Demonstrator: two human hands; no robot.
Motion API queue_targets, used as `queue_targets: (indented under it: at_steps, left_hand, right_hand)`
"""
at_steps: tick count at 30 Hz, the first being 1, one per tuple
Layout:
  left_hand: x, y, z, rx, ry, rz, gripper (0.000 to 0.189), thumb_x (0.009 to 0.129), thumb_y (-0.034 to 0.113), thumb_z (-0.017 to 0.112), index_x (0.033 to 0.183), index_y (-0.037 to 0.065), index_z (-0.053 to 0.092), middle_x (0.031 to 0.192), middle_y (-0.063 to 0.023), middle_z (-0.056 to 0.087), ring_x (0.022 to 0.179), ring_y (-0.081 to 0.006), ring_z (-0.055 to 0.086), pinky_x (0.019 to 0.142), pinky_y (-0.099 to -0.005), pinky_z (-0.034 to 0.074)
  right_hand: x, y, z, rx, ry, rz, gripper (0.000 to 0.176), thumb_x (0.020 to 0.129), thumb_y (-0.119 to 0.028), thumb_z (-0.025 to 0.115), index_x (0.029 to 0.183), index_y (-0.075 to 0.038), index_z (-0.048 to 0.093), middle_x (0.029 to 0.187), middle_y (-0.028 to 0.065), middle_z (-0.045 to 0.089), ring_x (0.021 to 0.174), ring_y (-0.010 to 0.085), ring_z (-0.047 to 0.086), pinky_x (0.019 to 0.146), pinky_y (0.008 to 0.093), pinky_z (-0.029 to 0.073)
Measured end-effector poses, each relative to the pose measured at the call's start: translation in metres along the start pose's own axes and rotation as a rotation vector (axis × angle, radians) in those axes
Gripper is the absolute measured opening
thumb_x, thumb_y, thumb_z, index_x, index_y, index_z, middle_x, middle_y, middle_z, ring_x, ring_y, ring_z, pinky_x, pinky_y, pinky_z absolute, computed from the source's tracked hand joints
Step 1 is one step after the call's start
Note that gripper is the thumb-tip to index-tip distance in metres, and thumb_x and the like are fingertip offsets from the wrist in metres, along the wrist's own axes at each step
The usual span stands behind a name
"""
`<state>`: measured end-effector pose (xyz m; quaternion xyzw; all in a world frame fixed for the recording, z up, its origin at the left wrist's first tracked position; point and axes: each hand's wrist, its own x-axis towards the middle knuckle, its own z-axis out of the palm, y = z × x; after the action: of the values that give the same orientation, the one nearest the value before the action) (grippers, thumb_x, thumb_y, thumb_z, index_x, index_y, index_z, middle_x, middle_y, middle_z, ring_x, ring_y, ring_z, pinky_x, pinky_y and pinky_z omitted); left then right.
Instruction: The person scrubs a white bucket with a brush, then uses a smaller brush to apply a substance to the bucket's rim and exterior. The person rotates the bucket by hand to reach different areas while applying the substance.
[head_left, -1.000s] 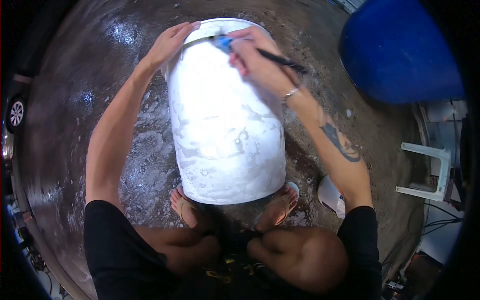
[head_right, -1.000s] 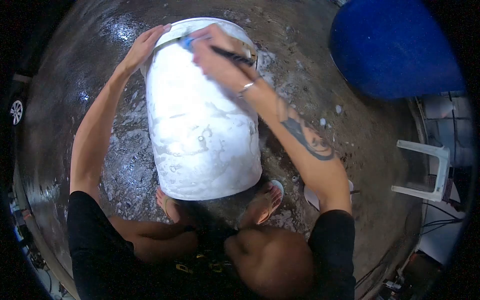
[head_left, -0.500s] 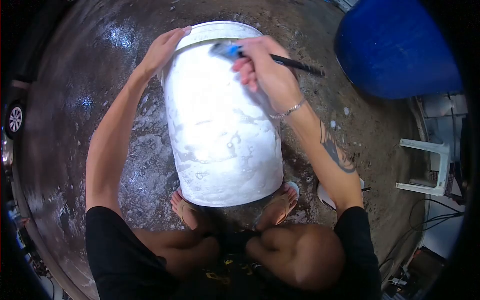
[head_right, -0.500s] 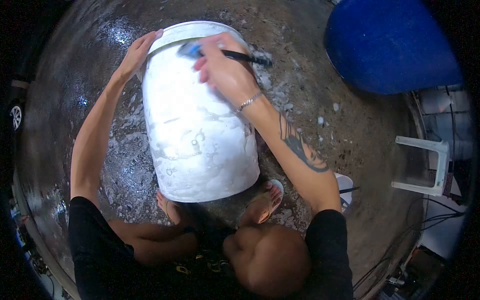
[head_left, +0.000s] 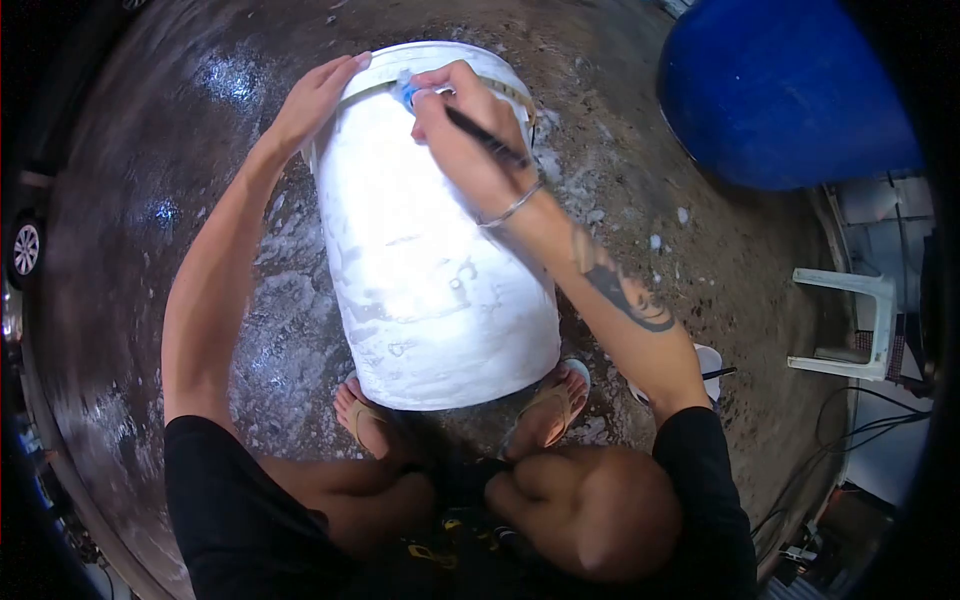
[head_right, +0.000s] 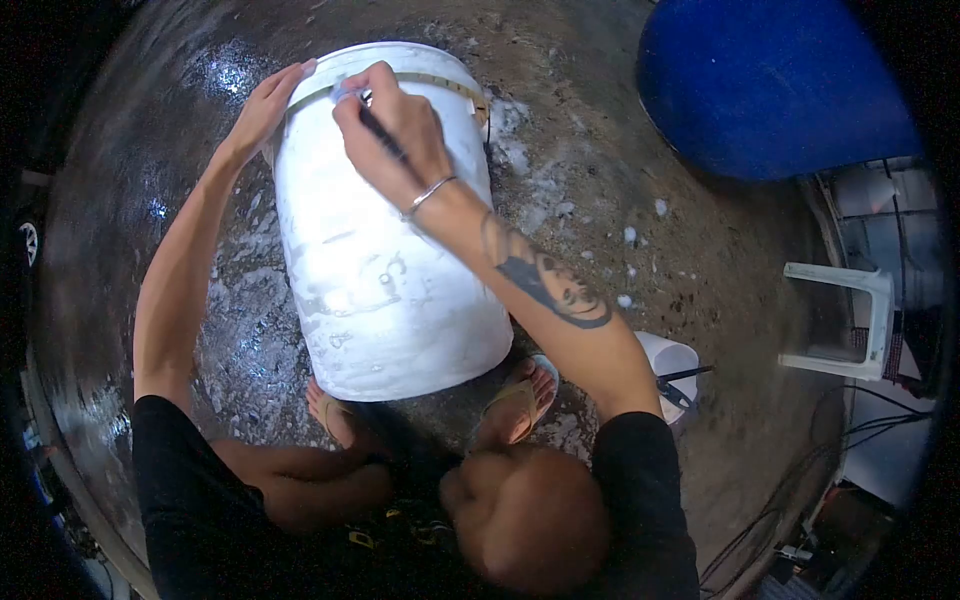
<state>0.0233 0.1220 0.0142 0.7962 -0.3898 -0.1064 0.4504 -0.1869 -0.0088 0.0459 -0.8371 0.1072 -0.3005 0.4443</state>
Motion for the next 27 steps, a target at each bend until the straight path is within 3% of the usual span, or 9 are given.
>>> queue_targets:
  at_steps: [2, 5, 8, 11, 15, 18, 22, 24, 27]
  left_hand:
    - [-0.002, -0.003, -0.002, -0.042, -0.023, -0.023, 0.064, 0.101, 0.055, 0.049, 0.128, -0.001, 0.066, 0.115, -0.0167, 0.071, 0.102, -0.0248, 0.068, 0.098, -0.0331, 0.048]
    - [-0.005, -0.009, -0.003, 0.074, 0.082, 0.039, 0.064, 0.101, 0.055, 0.049, 0.130, 0.000, 0.065, 0.117, -0.0161, 0.071, 0.104, -0.0239, 0.067, 0.099, -0.0341, 0.047]
    - [-0.003, -0.009, -0.004, -0.035, -0.035, -0.119, 0.067, 0.101, 0.056, 0.049, 0.133, -0.001, 0.064, 0.123, -0.0169, 0.069, 0.112, -0.0244, 0.064, 0.104, -0.0340, 0.044]
    - [0.001, -0.009, -0.003, -0.005, -0.011, -0.044, 0.066, 0.102, 0.053, 0.049, 0.134, -0.002, 0.063, 0.128, -0.0168, 0.067, 0.117, -0.0248, 0.061, 0.106, -0.0331, 0.041]
    - [-0.004, -0.015, -0.010, -0.076, 0.012, -0.089, 0.062, 0.103, 0.049, 0.050, 0.137, -0.002, 0.061, 0.135, -0.0166, 0.064, 0.124, -0.0247, 0.058, 0.110, -0.0321, 0.038]
    - [-0.007, -0.029, -0.018, -0.073, 0.040, -0.085, 0.063, 0.103, 0.048, 0.050, 0.140, -0.003, 0.058, 0.141, -0.0166, 0.060, 0.129, -0.0238, 0.055, 0.113, -0.0312, 0.036]
    - [-0.008, -0.027, -0.030, 0.006, -0.010, -0.084, 0.068, 0.103, 0.050, 0.047, 0.145, -0.004, 0.052, 0.144, -0.0192, 0.058, 0.132, -0.0302, 0.054, 0.114, -0.0336, 0.036]
    - [-0.002, -0.011, -0.018, 0.262, 0.148, 0.007, 0.069, 0.103, 0.050, 0.047, 0.147, -0.004, 0.048, 0.142, -0.0212, 0.059, 0.133, -0.0349, 0.054, 0.113, -0.0359, 0.038]
    - [0.000, 0.046, 0.015, 0.314, 0.019, 0.142, 0.053, 0.106, 0.045, 0.041, 0.131, 0.002, 0.059, 0.129, -0.0214, 0.065, 0.121, -0.0399, 0.061, 0.104, -0.0432, 0.045]
  right_hand:
    - [0.004, 0.004, -0.016, 0.484, -0.249, 0.271, 0.026, 0.099, -0.024, 0.058, 0.113, -0.001, 0.061, 0.072, 0.0065, 0.071, 0.064, 0.0135, 0.066, 0.059, 0.0323, 0.051]
    - [-0.014, 0.002, -0.034, 0.382, -0.199, 0.270, 0.026, 0.101, -0.021, 0.054, 0.117, -0.001, 0.062, 0.078, 0.0048, 0.071, 0.072, 0.0109, 0.065, 0.063, 0.0253, 0.049]
    - [-0.005, 0.009, -0.027, 0.328, -0.124, 0.285, 0.025, 0.103, -0.017, 0.051, 0.117, 0.001, 0.061, 0.081, 0.0058, 0.070, 0.076, 0.0087, 0.065, 0.064, 0.0210, 0.047]
    - [0.008, 0.010, 0.004, 0.053, 0.096, 0.114, 0.024, 0.099, -0.024, 0.054, 0.110, -0.003, 0.060, 0.074, 0.0178, 0.071, 0.072, 0.0352, 0.072, 0.070, 0.0442, 0.055]
    - [-0.003, -0.015, -0.006, 0.441, -0.351, 0.421, 0.024, 0.093, -0.026, 0.064, 0.102, -0.005, 0.064, 0.067, 0.0106, 0.069, 0.065, 0.0210, 0.069, 0.060, 0.0367, 0.052]
    - [-0.032, -0.016, -0.023, 0.178, -0.157, 0.135, 0.024, 0.091, -0.026, 0.067, 0.104, -0.006, 0.065, 0.068, 0.0086, 0.070, 0.064, 0.0175, 0.068, 0.060, 0.0337, 0.051]
    - [-0.037, 0.003, -0.050, 0.369, -0.023, 0.254, 0.022, 0.094, -0.024, 0.064, 0.108, -0.008, 0.068, 0.070, 0.0065, 0.069, 0.064, 0.0138, 0.068, 0.056, 0.0306, 0.053]
    - [-0.035, 0.007, -0.053, 0.516, -0.017, 0.324, 0.021, 0.096, -0.022, 0.059, 0.104, -0.005, 0.069, 0.071, 0.0071, 0.070, 0.064, 0.0121, 0.069, 0.058, 0.0276, 0.054]
    - [-0.023, 0.014, -0.035, 0.402, -0.075, 0.167, 0.022, 0.098, -0.019, 0.055, 0.096, -0.003, 0.070, 0.072, 0.0085, 0.071, 0.067, 0.0120, 0.070, 0.059, 0.0287, 0.055]
